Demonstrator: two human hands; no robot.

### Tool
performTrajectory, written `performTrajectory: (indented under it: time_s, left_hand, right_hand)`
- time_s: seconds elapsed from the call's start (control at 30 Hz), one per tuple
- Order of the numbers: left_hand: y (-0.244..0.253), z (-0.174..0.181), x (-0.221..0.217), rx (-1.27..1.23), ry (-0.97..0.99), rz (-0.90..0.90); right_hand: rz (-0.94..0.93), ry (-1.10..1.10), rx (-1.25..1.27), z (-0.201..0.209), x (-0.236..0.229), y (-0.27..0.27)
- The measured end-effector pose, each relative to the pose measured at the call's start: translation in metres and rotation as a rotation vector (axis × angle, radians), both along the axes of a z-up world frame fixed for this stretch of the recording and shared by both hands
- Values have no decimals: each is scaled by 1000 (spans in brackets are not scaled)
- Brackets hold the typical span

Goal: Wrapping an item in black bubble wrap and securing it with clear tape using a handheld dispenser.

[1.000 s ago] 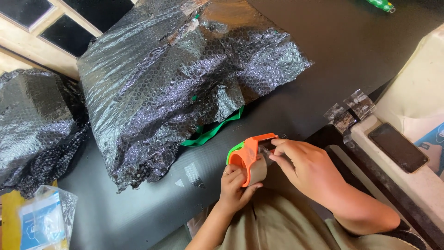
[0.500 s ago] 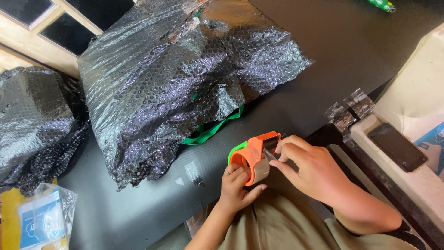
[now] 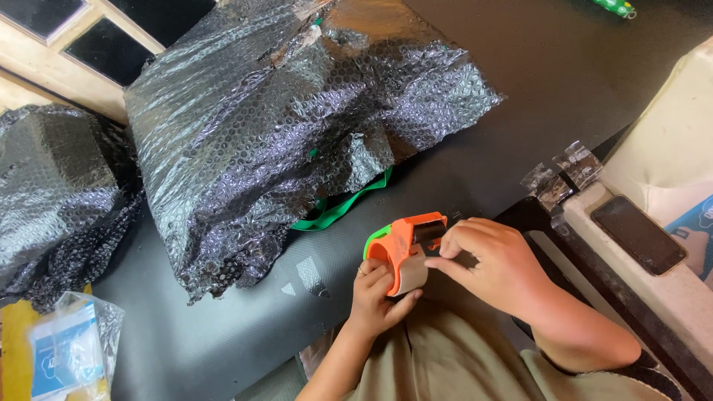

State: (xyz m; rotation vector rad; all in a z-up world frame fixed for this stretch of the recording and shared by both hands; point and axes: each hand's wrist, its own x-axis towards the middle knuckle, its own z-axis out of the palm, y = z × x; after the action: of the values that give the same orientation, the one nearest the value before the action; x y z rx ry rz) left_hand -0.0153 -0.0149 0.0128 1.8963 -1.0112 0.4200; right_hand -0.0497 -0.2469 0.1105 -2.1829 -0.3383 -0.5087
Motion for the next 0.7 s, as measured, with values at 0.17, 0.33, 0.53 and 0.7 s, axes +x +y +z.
performTrajectory:
  time_s: [0.17, 0.33, 0.53, 0.7]
  left_hand:
    - [0, 2, 1, -12, -11, 9]
    - [-3, 3, 5, -53, -28, 1]
    - [-4, 5, 8, -6, -38, 14]
    - [1, -3, 13, -31, -20, 0]
  right_hand:
    - [25, 5, 57, 1, -1, -2]
    - [28, -20, 128, 1, -1, -5]
    - [-3, 24, 204, 13, -4, -16]
    - [-56, -74, 345, 47, -21, -32]
